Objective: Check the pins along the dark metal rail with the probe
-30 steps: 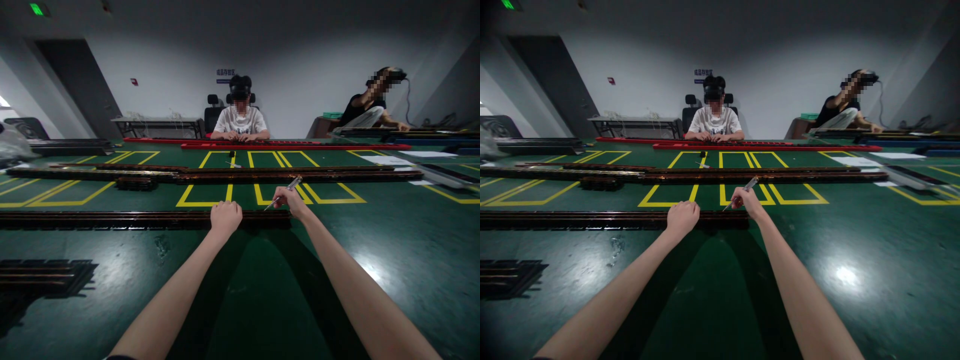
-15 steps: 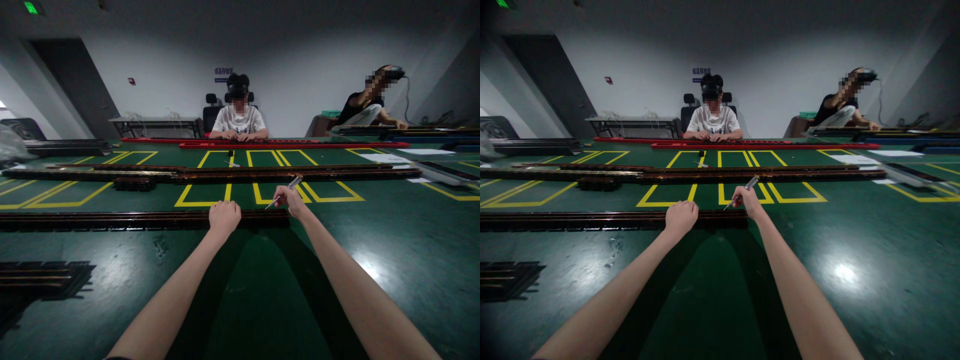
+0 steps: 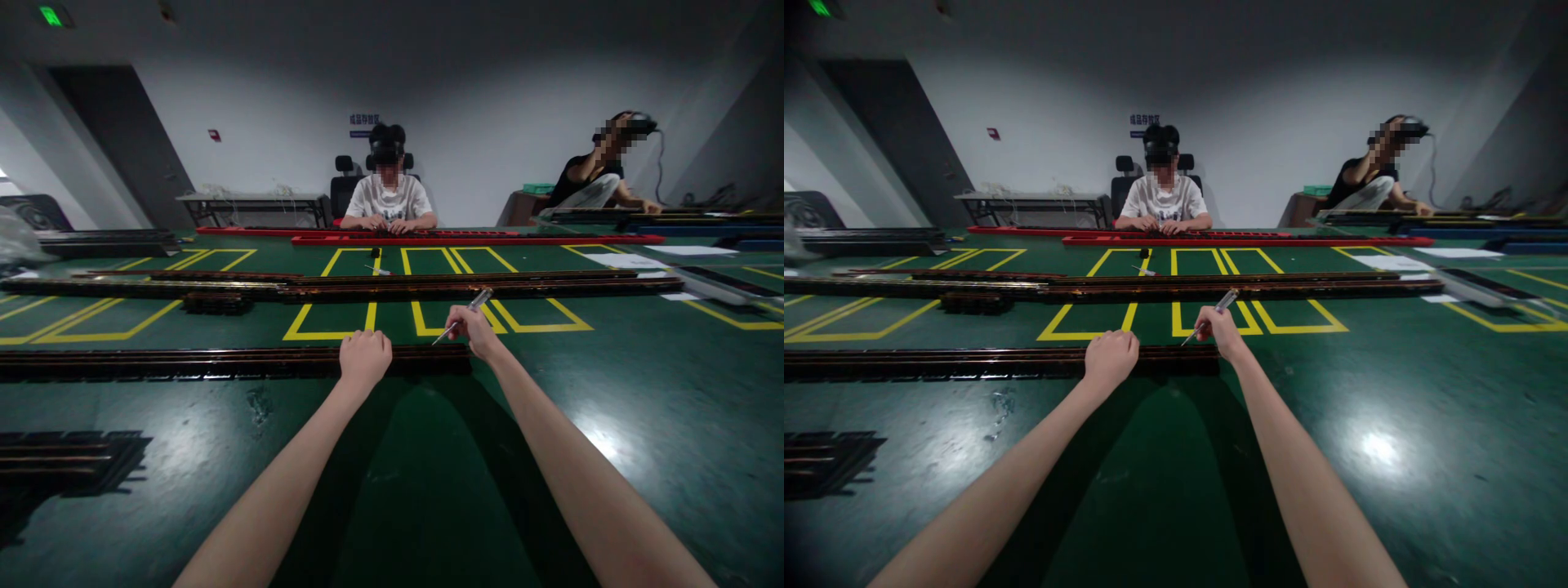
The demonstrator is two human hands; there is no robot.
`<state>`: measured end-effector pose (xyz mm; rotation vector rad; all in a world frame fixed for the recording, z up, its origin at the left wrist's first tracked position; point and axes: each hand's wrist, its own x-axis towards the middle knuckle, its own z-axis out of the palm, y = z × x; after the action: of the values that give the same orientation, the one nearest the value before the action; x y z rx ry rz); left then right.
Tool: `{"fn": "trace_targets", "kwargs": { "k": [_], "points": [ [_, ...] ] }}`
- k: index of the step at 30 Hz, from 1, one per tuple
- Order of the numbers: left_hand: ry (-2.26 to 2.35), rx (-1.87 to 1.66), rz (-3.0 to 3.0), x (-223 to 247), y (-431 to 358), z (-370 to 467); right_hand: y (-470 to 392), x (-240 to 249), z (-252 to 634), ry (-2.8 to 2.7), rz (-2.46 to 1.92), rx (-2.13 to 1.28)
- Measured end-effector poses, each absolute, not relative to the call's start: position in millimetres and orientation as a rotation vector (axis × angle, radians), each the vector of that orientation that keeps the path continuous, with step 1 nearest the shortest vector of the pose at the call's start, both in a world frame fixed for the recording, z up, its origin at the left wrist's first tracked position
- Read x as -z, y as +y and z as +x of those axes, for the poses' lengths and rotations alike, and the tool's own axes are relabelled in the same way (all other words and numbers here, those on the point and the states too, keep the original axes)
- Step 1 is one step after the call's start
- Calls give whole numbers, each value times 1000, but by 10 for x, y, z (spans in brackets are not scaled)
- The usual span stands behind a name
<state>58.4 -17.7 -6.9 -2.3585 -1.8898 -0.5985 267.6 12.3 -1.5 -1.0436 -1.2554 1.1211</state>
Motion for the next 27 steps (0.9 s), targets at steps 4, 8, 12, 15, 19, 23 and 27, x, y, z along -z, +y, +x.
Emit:
{"fn": "trace_targets", "kwargs": {
  "k": [4,8,12,15,19,23,27],
  "points": [
    [-1878,627,-2362,92,-176,581,118,23,2695,-1289,-1047,-1106],
    [-1824,675,-2352,128,-180,575,113,19,2721,-1310,-1059,-1105],
    [-1775,701,-2348,148,-195,568,121,19,2744,-1311,-1049,-1114],
    [-1707,692,-2327,147,-213,567,129,23,2749,-1302,-1040,-1122],
    [-1620,649,-2331,145,-235,574,125,16,2749,-1303,-1037,-1116],
    [-1609,624,-2347,154,-234,574,107,-7,2748,-1302,-1042,-1100],
    [-1616,620,-2345,165,-222,569,95,-33,2741,-1285,-1048,-1109]
  ]
}}
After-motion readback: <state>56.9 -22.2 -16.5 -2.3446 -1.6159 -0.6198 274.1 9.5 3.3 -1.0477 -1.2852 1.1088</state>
